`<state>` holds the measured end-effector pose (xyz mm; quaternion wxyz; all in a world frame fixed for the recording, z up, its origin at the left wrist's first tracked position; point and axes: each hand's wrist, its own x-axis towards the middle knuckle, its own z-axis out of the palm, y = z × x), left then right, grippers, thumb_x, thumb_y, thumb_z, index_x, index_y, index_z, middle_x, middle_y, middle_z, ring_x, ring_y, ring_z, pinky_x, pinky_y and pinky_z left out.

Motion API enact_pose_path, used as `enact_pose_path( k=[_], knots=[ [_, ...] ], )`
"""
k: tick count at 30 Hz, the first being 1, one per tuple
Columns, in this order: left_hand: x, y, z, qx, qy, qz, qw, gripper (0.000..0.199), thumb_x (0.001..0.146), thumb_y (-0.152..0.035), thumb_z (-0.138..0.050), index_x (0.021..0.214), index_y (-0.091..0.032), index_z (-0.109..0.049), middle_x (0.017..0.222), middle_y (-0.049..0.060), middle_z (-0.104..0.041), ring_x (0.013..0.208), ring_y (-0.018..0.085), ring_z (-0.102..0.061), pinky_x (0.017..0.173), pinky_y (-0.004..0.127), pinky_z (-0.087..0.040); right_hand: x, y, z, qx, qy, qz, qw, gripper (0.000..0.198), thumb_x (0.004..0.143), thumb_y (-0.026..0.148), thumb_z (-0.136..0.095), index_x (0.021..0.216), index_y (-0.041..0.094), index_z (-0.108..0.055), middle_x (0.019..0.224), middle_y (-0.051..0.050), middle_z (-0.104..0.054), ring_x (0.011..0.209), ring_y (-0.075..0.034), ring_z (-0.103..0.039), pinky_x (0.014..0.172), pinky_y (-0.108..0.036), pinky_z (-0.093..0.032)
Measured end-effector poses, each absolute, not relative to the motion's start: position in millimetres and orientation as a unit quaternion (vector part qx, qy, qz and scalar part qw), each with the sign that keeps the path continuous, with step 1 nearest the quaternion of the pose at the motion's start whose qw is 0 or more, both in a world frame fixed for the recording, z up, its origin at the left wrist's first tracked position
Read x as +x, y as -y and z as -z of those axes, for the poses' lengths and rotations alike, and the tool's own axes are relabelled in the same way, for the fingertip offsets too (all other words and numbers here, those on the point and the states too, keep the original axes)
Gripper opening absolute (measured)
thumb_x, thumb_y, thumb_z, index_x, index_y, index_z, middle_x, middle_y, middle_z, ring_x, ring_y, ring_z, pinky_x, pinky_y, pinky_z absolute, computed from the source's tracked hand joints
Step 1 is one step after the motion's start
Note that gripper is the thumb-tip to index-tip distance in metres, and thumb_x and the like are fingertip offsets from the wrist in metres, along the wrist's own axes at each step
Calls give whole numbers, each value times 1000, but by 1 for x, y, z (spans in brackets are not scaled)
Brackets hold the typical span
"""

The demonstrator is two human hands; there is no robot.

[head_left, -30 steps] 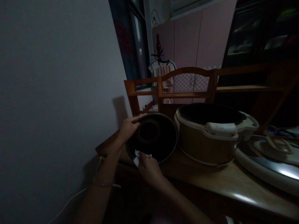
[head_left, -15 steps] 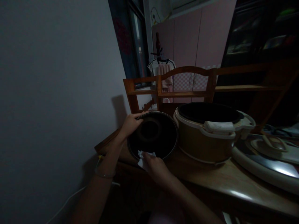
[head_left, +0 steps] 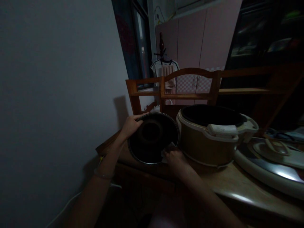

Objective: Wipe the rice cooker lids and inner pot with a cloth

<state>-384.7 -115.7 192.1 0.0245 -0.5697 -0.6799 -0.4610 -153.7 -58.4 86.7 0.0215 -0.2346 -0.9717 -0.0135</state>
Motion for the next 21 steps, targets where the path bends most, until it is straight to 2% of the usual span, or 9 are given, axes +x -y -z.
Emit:
enact_pose_path(
  k=[10, 17, 21],
  knots=[
    [-374, 111, -197, -614, 662, 427, 51, 47, 77, -16, -53, 121, -28, -65, 121, -5, -67, 119, 19, -59, 106, 31, -41, -153, 56, -77, -225, 974, 10, 31, 28, 87, 7, -49, 108, 13, -66, 100, -16, -71, 94, -23, -67, 79, -31, -47],
    [-364, 115, -200, -617, 650, 443, 29, 52, 75, -12, -50, 122, -29, -65, 124, -8, -65, 123, 18, -56, 110, 31, -37, -159, 62, -67, -223, 974, -7, 39, 33, 89, 12, -50, 120, 12, -60, 102, -18, -70, 95, -23, -67, 81, -31, -47],
    [-363, 116, -201, -617, 650, 443, 28, 52, 74, -12, -50, 121, -28, -66, 123, -7, -66, 123, 18, -56, 110, 31, -37, -170, 67, -59, -214, 976, -24, 45, 39, 88, 12, -49, 127, 14, -56, 101, -16, -71, 94, -22, -68, 80, -30, -48]
  ],
)
